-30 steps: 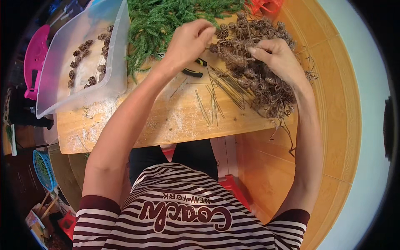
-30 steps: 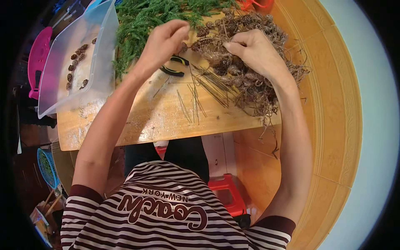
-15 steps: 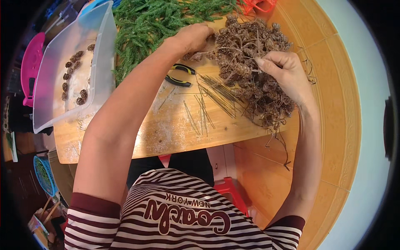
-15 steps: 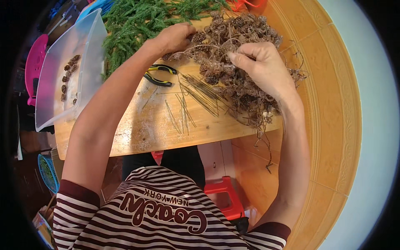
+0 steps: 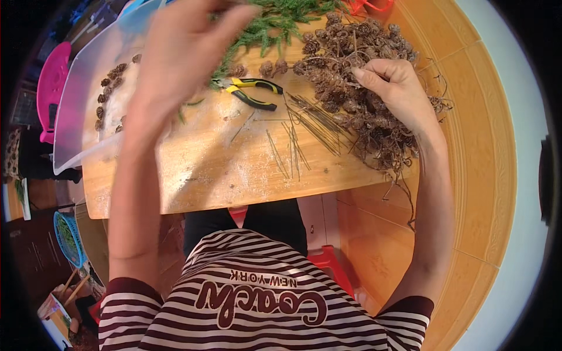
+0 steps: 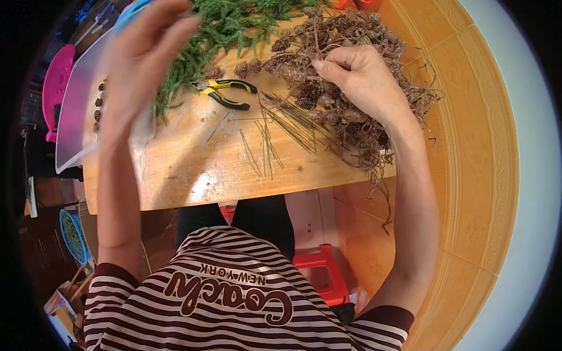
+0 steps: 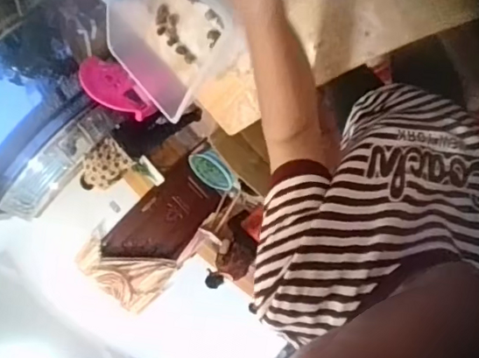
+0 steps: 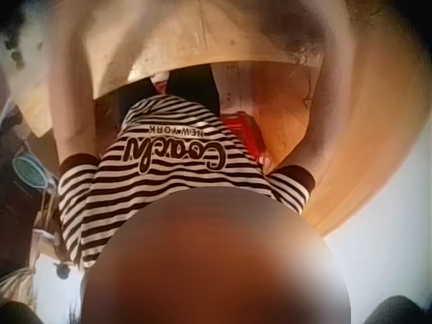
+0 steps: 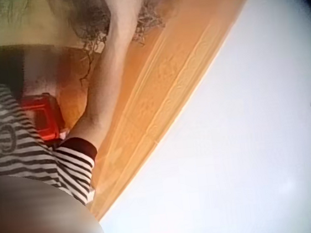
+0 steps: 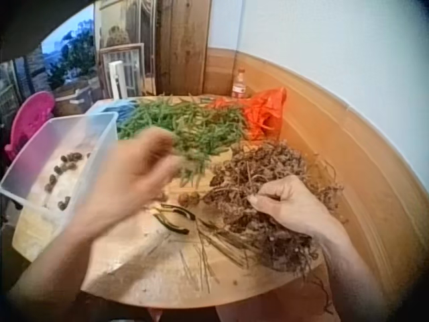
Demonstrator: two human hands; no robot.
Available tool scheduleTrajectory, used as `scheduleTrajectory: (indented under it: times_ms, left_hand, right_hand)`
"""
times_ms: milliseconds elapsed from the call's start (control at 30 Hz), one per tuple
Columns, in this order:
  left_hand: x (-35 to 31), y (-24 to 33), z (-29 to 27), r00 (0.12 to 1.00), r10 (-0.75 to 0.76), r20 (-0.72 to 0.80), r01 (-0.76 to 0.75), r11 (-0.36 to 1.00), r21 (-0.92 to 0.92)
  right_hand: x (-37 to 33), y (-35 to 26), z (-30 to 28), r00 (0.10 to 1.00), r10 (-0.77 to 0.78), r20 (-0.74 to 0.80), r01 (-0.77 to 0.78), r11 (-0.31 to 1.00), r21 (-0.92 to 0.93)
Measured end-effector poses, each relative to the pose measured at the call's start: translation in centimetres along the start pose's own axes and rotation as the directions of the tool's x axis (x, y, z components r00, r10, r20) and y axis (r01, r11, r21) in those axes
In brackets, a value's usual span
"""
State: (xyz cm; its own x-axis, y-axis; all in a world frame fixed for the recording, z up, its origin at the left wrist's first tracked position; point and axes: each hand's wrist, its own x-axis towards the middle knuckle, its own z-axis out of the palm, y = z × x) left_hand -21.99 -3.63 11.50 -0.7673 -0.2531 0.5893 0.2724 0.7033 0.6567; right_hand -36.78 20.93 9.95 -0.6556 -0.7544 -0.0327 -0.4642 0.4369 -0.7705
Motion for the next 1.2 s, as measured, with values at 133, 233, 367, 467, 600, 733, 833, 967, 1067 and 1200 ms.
scheduleTrajectory:
  times_ms: [133, 233, 367, 467, 600, 733, 833, 967, 1067, 1200]
  left_hand:
    - [-1.0, -1.7, -9.9, 0.973, -0.222, -0.067, 0.229, 0.868, 0.442]
    - [-3.1, -6.6, -15.6, 0.974, -0.222, -0.034, 0.182, 0.690, 0.701]
    - [-4.5, -4.5, -13.6, 0.981, -0.184, -0.060, 0.181, 0.761, 0.623]
    - [-5.3, -0.2, -6.9, 0.999, -0.006, 0.048, -0.014, 0.912, 0.409]
    - [-6.6, -2.5, 1.6, 0.969, 0.037, 0.244, -0.132, 0.913, 0.386]
    - [-4.5, -7.2, 7.5, 0.982, 0.092, 0.167, -0.151, 0.908, 0.390]
    - [-3.4, -7.9, 9.3, 0.976, 0.124, 0.179, -0.174, 0.936, 0.304]
    - [-1.8, -5.9, 7.9, 0.857, -0.256, 0.447, 0.147, 0.953, 0.263]
    - [-2.5, -4.8, 6.7, 0.880, -0.258, 0.398, 0.204, 0.963, 0.175]
    - [-2.8, -2.7, 6.2, 0.853, -0.317, 0.416, 0.359, 0.933, -0.026]
  right_hand:
    - [-0.1, 0.3, -0.1, 0.999, -0.034, -0.004, 0.034, 0.999, -0.014]
    - [0.4, 0.4, -0.1, 0.998, -0.059, 0.034, 0.059, 0.998, -0.001]
    - [0.1, 0.1, -0.5, 0.998, -0.051, 0.030, 0.050, 0.997, 0.051]
    - [-0.4, -0.1, -1.0, 1.000, -0.026, -0.003, 0.027, 0.992, 0.121]
    - [-0.1, -0.3, -1.5, 1.000, 0.000, -0.024, 0.006, 0.968, 0.251]
    - [-0.4, -0.2, -2.0, 1.000, -0.007, -0.014, 0.011, 0.945, 0.328]
    - [-0.4, 0.3, -2.2, 1.000, -0.004, -0.008, 0.006, 0.935, 0.354]
    - [-0.1, 1.1, -2.1, 1.000, 0.007, -0.014, -0.004, 0.965, 0.261]
    - [-0.1, -0.5, -1.3, 0.985, 0.033, -0.167, -0.042, 0.998, -0.051]
    - [0.4, -2.3, 1.3, 0.732, -0.593, -0.336, 0.228, 0.678, -0.698]
